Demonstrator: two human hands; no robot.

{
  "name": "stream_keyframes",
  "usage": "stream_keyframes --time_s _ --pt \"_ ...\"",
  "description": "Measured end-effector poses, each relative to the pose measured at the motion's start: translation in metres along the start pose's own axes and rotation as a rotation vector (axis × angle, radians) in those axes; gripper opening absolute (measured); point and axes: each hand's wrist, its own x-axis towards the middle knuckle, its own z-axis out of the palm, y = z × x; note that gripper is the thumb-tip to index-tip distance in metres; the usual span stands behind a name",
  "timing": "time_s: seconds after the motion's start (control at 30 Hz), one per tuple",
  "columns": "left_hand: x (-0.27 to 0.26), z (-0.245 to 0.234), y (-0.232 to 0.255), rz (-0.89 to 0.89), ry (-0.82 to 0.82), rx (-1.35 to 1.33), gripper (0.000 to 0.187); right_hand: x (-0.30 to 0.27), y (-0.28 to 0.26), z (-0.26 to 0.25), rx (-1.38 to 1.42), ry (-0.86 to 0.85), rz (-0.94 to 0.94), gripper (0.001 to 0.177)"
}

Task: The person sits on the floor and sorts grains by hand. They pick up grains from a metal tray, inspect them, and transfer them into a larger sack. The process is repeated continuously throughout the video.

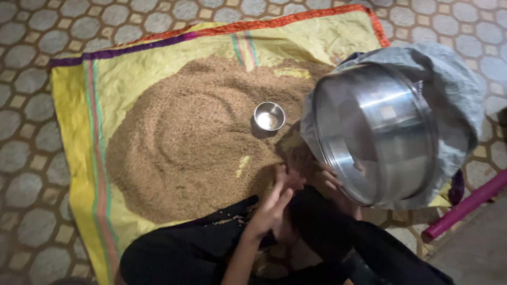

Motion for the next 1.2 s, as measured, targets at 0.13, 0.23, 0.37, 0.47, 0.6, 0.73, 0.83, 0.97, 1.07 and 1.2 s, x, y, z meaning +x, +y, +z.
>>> stream_keyframes --time_s 0.13,0.23,0.37,0.47,0.6,0.73,0.83,0.97,1.07,1.2 --pt "-0.044 0.015 -0.037 0.014 0.019 -0.216 0.088 0.039 0.029 0.009 -0.384 0.359 0.023 0.048" --pt "-0.058 0.029 -0.034 0.012 0.190 -0.190 0.089 0.052 0.052 0.017 -0.754 0.885 -0.237 0.063" --pt "-0.048 0.007 -0.039 0.145 0.448 -0.520 0.046 0.084 0.059 -0.011 -0.586 0.491 0.101 0.069" --pt "-0.051 -0.026 -0.061 0.309 0.560 -0.736 0.044 0.121 0.065 -0.041 -0.832 0.599 0.198 0.062" --pt "-0.043 -0.106 -0.093 0.316 0.687 -0.717 0.039 0.182 0.092 -0.064 -1.024 0.545 0.282 0.053" --pt "-0.042 -0.163 -0.096 0.293 0.799 -0.600 0.047 0.235 0.102 -0.063 -2.049 0.158 0.187 0.056" --pt "-0.051 -0.160 -0.090 0.201 0.759 -0.001 0.047 0.208 0.110 -0.063 -2.407 0.172 0.176 0.047" --pt "-0.054 -0.151 -0.091 -0.226 0.928 1.289 0.051 0.185 0.115 -0.072 -2.709 -0.015 -0.052 0.050" --pt "-0.041 -0.165 -0.111 -0.390 1.231 1.389 0.055 0.182 0.121 -0.089 -2.613 0.222 -0.116 0.055" --pt "-0.008 -0.183 -0.135 -0.333 1.581 1.166 0.049 0.185 0.125 -0.108 -2.467 0.375 -0.128 0.060"
